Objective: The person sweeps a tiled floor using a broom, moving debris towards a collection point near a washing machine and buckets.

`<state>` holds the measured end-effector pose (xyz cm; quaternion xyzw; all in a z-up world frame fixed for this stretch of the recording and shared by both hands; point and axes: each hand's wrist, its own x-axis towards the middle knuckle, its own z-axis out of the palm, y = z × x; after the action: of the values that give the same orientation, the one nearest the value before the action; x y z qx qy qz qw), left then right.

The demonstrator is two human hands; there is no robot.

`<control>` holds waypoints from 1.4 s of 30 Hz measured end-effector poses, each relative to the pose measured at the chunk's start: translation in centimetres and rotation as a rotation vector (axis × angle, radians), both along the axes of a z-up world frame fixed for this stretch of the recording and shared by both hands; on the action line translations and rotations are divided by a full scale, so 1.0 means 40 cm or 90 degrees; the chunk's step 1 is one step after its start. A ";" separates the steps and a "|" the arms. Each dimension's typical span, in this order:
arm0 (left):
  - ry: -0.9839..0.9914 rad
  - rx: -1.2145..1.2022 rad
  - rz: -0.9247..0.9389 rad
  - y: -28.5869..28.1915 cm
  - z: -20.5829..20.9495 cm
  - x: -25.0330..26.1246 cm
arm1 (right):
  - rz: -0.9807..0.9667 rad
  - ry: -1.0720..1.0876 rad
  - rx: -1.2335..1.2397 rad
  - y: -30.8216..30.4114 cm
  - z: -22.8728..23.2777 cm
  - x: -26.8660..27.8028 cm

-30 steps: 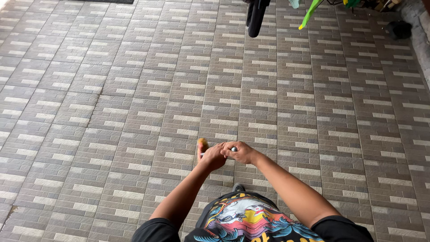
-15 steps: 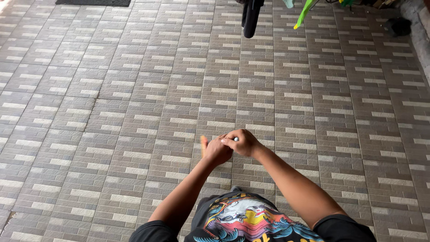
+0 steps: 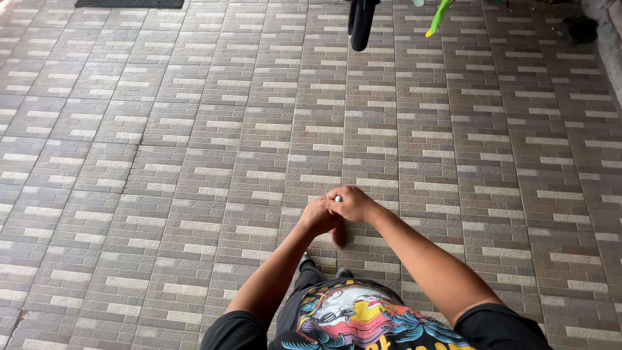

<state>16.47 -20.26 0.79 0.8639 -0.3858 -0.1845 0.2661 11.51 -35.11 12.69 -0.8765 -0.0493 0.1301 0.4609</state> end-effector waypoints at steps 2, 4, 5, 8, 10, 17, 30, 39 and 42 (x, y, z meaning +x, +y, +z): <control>-0.039 -0.024 0.001 0.031 0.019 0.011 | -0.004 0.030 0.049 0.005 -0.071 0.009; -0.078 -0.049 0.000 0.054 0.020 0.025 | -0.011 0.059 0.096 0.012 -0.136 0.011; -0.076 -0.035 -0.006 0.065 0.017 0.035 | -0.014 0.030 0.147 0.019 -0.162 0.014; -0.068 0.010 -0.026 0.097 0.000 0.065 | -0.030 0.001 0.199 0.046 -0.218 0.029; -0.065 0.025 -0.036 0.106 -0.004 0.084 | -0.044 0.002 0.200 0.054 -0.227 0.040; -0.122 -0.038 -0.066 0.102 0.079 0.191 | -0.063 -0.093 0.132 0.057 -0.084 0.144; -0.149 -0.005 -0.161 -0.013 -0.189 0.378 | -0.073 0.069 -0.135 0.073 0.122 0.337; -0.023 -0.041 -0.063 0.071 -0.061 0.424 | -0.069 0.054 0.072 0.060 -0.075 0.376; 0.012 0.015 -0.046 0.108 -0.031 0.443 | -0.048 -0.025 0.242 0.073 -0.166 0.388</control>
<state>34.20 -15.95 -0.47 0.8507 -0.4122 -0.2065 0.2524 27.03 -32.20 6.05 -0.7772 -0.0495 0.0839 0.6216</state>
